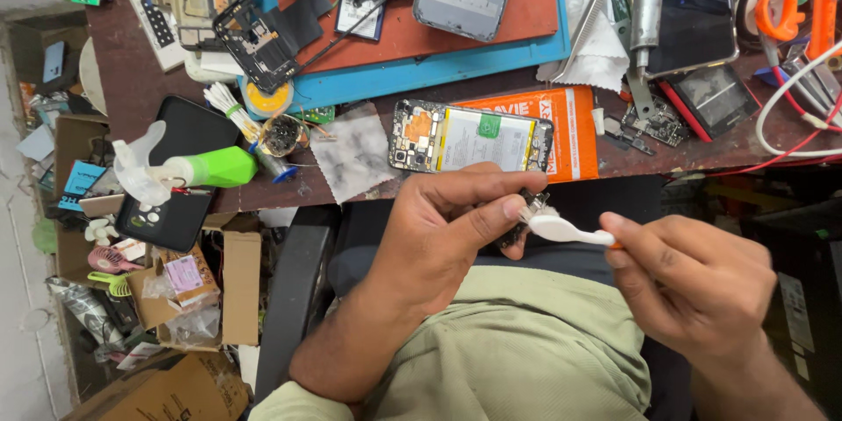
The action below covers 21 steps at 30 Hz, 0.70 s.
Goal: The person cleans a small circuit board with a brush, then places it into a disassembled smartphone. They use tweezers to adjust internal components and inspect the device. The person handles the phone and circuit board throughout the process.
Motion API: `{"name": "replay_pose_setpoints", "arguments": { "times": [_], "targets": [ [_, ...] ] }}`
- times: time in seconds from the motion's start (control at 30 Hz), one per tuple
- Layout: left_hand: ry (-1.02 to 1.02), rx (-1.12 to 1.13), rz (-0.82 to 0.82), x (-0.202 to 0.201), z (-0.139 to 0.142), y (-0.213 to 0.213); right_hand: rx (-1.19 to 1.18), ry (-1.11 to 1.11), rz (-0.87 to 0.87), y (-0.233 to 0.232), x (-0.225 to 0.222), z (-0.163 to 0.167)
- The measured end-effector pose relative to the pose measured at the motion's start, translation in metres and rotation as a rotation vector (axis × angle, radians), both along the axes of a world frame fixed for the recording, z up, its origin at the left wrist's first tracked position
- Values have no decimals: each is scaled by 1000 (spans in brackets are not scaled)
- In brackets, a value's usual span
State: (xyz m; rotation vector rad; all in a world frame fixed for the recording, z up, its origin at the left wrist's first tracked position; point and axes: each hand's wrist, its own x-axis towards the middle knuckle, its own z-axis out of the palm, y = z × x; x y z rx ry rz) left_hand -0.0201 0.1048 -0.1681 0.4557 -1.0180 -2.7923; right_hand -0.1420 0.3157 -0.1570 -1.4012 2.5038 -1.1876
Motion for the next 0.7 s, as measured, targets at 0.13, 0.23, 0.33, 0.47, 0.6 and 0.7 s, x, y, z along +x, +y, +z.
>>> {"name": "replay_pose_setpoints", "arguments": {
  "times": [0.13, 0.23, 0.33, 0.47, 0.6, 0.7],
  "targets": [
    [-52, -20, 0, -1, -2, 1, 20, -138, 41, 6, -5, -1],
    [-7, 50, -17, -2, -3, -3, 96, -499, 355, 20, -18, 0],
    [-27, 210, -64, 0, -2, -5, 137, -645, 463, 33, -21, -3],
    [-22, 329, -112, 2, 0, -7, -40, -430, 122, 41, -13, -11],
    [-32, 357, -104, 3, 0, -6, -275, -225, -111, 38, -3, -25],
    [-14, 342, -100, 3, -1, -4, -237, -64, -134, 36, -1, -29]
  ]
}}
